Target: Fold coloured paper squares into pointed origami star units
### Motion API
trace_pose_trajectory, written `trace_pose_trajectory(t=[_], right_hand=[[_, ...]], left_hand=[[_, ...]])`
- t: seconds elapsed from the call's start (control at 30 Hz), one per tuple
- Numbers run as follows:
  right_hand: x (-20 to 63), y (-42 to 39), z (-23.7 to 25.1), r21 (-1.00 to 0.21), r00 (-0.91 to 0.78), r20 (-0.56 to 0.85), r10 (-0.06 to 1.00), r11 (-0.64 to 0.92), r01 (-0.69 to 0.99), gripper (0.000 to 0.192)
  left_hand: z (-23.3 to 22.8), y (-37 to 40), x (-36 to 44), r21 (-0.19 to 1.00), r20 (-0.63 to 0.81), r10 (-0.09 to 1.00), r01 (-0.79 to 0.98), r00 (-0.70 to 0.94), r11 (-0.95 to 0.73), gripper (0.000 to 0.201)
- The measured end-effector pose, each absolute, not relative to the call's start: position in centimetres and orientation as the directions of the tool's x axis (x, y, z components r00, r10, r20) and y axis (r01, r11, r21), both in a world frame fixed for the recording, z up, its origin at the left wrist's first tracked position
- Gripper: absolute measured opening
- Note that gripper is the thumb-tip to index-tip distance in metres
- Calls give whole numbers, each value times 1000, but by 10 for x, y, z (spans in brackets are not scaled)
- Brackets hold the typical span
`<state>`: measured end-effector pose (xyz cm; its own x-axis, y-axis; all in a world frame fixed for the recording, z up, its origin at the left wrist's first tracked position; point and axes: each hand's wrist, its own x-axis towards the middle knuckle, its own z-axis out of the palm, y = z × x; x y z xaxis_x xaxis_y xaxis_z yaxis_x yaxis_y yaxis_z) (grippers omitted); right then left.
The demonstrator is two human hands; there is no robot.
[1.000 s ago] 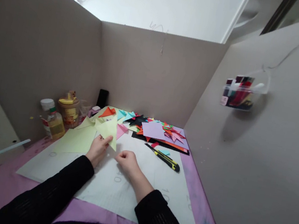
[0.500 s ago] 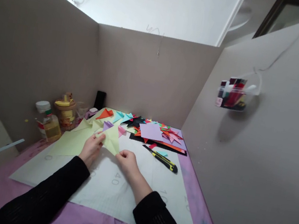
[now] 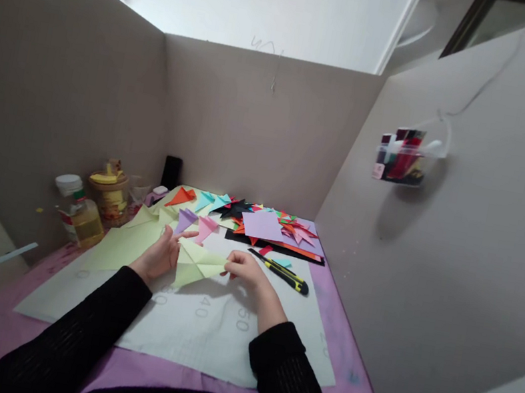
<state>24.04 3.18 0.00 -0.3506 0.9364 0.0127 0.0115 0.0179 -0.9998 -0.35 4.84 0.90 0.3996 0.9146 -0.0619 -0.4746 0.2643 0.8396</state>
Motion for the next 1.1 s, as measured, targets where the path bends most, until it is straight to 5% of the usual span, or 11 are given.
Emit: trace_pose_trajectory(t=[0.13,0.3,0.7,0.9,1.1], right_hand=[[241,40,-8,-989,-143,51,988,30,-147,23],[237,41,-6,-969,124,145,982,166,-184,35],[215,28,-8,-971,-125,236,964,239,15,18],[213,19,-9,-951,-397,253,882,303,68,23],[212,21,-14,-945,-325,276,904,317,77,19]], left_hand=[[5,43,0,928,-52,920,-322,389,188,37],[11,38,1,939,-97,878,-250,469,237,40],[-1,37,6,977,-173,839,-17,516,212,39],[-2,41,6,969,-172,922,-106,347,221,37],[3,38,6,960,-121,914,-187,387,207,45]])
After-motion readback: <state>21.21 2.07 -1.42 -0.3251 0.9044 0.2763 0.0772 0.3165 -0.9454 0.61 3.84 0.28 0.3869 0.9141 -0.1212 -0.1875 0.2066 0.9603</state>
